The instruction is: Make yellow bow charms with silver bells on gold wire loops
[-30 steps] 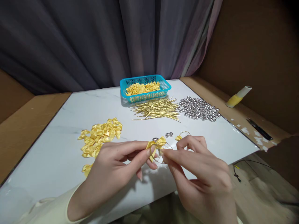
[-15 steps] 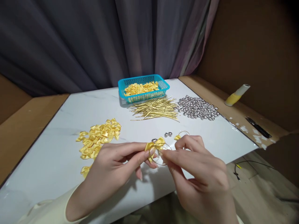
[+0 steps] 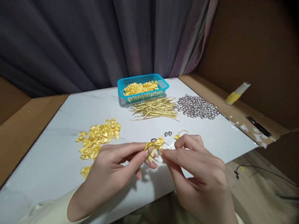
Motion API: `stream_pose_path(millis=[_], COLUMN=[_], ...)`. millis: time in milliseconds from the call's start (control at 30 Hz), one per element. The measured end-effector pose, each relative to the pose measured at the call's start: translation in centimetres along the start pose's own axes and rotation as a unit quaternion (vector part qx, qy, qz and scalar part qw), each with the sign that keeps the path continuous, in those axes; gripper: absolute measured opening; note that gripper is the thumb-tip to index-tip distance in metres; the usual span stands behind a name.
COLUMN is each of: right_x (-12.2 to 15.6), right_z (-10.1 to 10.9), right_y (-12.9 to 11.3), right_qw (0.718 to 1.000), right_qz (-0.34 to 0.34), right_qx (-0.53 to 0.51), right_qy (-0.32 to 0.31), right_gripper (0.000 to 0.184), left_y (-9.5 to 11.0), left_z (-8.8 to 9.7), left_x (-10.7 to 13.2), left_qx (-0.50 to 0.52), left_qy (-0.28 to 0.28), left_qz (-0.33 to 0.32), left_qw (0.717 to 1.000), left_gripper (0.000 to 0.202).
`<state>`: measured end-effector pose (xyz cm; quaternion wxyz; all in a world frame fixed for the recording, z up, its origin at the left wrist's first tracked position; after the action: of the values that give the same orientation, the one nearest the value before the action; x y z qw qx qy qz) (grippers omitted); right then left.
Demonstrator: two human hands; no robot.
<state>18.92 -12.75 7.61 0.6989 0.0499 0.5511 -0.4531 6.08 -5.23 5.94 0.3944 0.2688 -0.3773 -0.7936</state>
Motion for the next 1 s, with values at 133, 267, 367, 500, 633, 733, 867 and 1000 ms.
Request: stream_pose_path(millis=[133,267,367,500,633,733,867,1000], right_x=[0.01,0.03,0.12,0.26,0.33,0.40,0.40,0.36], right_z=[0.03,0.14,0.09,-0.05,-0.05,-0.02,-0.01,-0.01], right_y=[0.11,0.12,0.14,0.25,0.23,0.25,0.21,0.15], right_qw=[1.000,1.000,1.000,1.000,1.000,1.000,1.000,1.000], right_qz=[-0.006,-0.011,-0.014,-0.016,-0.006,-0.004,0.002,0.005], right_qx=[-0.009,-0.009,-0.010,-0.005,-0.008,-0.011,-0.013,-0.017], right_qy=[0.005,0.018,0.018,0.010,0.014,0.018,0.020,0.025], right_gripper=[0.029,0.030,0.029,0.030,0.028,0.026,0.025,0.026], left_y=[0.17,0.20,0.05,-0.08,-0.08,-0.07,0.01,0.02], left_z=[0.14,0.26,0.27,0.25,0.21,0.10,0.04,0.13], left_x=[0.22,0.22,0.24,0.26,0.17,0.06,0.02,0.14], left_qx=[0.000,-0.011,-0.002,0.011,0.018,0.017,0.011,-0.008], left_qy=[0.010,0.023,0.032,0.036,0.027,0.018,0.016,0.033], left_qz=[-0.001,-0.006,-0.011,-0.005,0.014,0.023,0.027,0.024], left_qw=[1.000,1.000,0.999,0.999,0.999,0.999,0.999,0.999], left_gripper=[0.017,0.017,0.018,0.018,0.016,0.016,0.018,0.015])
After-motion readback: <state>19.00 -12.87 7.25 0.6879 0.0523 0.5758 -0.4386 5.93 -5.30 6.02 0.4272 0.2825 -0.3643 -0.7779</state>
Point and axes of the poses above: each hand's wrist, its own x-axis away from the middle knuckle, its own z-axis out of the back of the hand, y = z × x, the point moved 7 cm from there along -x, towards the middle knuckle, and after that the axes turned 10 degrees about z, right-handed, at the moved point
